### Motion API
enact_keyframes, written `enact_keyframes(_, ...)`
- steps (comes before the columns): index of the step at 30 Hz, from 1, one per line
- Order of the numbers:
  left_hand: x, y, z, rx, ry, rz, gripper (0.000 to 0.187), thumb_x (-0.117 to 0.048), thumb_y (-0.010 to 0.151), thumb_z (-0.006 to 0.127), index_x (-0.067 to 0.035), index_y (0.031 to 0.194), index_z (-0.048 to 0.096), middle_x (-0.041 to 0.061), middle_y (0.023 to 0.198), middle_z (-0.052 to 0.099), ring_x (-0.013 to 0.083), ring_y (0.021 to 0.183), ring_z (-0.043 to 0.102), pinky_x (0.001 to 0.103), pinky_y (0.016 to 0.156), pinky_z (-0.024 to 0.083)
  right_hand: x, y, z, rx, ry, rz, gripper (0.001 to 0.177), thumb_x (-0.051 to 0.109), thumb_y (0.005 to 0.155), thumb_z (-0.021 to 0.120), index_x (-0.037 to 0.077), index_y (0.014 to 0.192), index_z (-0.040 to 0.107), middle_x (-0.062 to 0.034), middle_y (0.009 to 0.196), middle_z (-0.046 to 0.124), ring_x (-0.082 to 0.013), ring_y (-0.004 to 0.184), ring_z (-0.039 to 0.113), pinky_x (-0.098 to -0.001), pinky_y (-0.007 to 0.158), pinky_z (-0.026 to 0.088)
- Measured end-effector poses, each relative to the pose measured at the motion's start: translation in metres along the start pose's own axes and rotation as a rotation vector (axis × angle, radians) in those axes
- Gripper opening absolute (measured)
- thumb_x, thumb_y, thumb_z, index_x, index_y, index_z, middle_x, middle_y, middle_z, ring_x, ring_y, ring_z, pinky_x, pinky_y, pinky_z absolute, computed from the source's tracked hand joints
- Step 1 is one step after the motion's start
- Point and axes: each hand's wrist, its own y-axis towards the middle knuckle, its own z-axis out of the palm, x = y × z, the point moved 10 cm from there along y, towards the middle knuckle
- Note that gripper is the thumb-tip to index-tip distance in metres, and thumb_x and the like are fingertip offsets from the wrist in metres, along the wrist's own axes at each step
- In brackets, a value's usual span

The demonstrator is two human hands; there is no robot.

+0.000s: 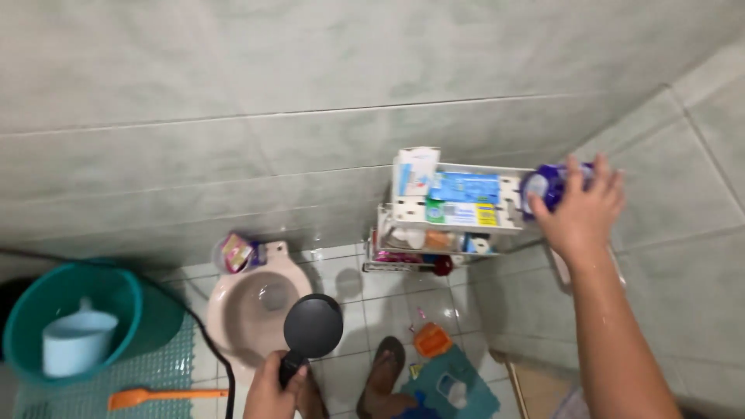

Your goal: Organizing items on a plastic bathroom shelf and using a bidet sprayer to rinse surfaces.

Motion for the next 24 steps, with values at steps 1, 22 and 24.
enact_keyframes(1, 0.005, -0.004, -0.005, -0.011, -0.007, -0.017, 0.048, -0.031, 0.077, 0.083, -0.012, 0.117, 0.064, 0.016, 0.106, 0.069, 0.0352, 0.105, 0.068, 0.043, 0.09, 0.053, 0.014, -0.002, -0.001, 0.002, 0.009, -0.019, 0.082, 0.042, 0.078, 0.086, 0.008, 0.146, 0.057, -0.029, 0.153, 0.04, -0.0582, 0.133, 0.039, -0.0636, 0.103, 0.03)
enact_keyframes(22, 0.192, -0.031, -0.048, -0.233, -0.03, -0.253, 0.049, -0.031, 0.078, 0.081, -0.012, 0.118, 0.062, 0.017, 0.103, 0.069, 0.0364, 0.101, 0.069, 0.045, 0.087, 0.055, 0.478, -0.135, 0.088, 0.029, 1.049, -0.665, 0.028, 0.002, 0.084, 0.071, 0.008, 0.112, 0.069, -0.0107, 0.109, 0.065, -0.0344, 0.102, 0.061, -0.0469, 0.089, 0.049)
enact_keyframes(24, 0.201, -0.032, -0.048, -0.213, -0.048, -0.375, 0.047, -0.03, 0.079, 0.081, -0.013, 0.12, 0.063, 0.017, 0.105, 0.069, 0.0362, 0.103, 0.068, 0.045, 0.088, 0.054, 0.509, -0.148, 0.132, 0.215, 1.066, -0.565, 0.026, 0.004, 0.087, 0.071, 0.007, 0.113, 0.07, -0.0135, 0.108, 0.067, -0.0355, 0.101, 0.061, -0.0458, 0.088, 0.05)
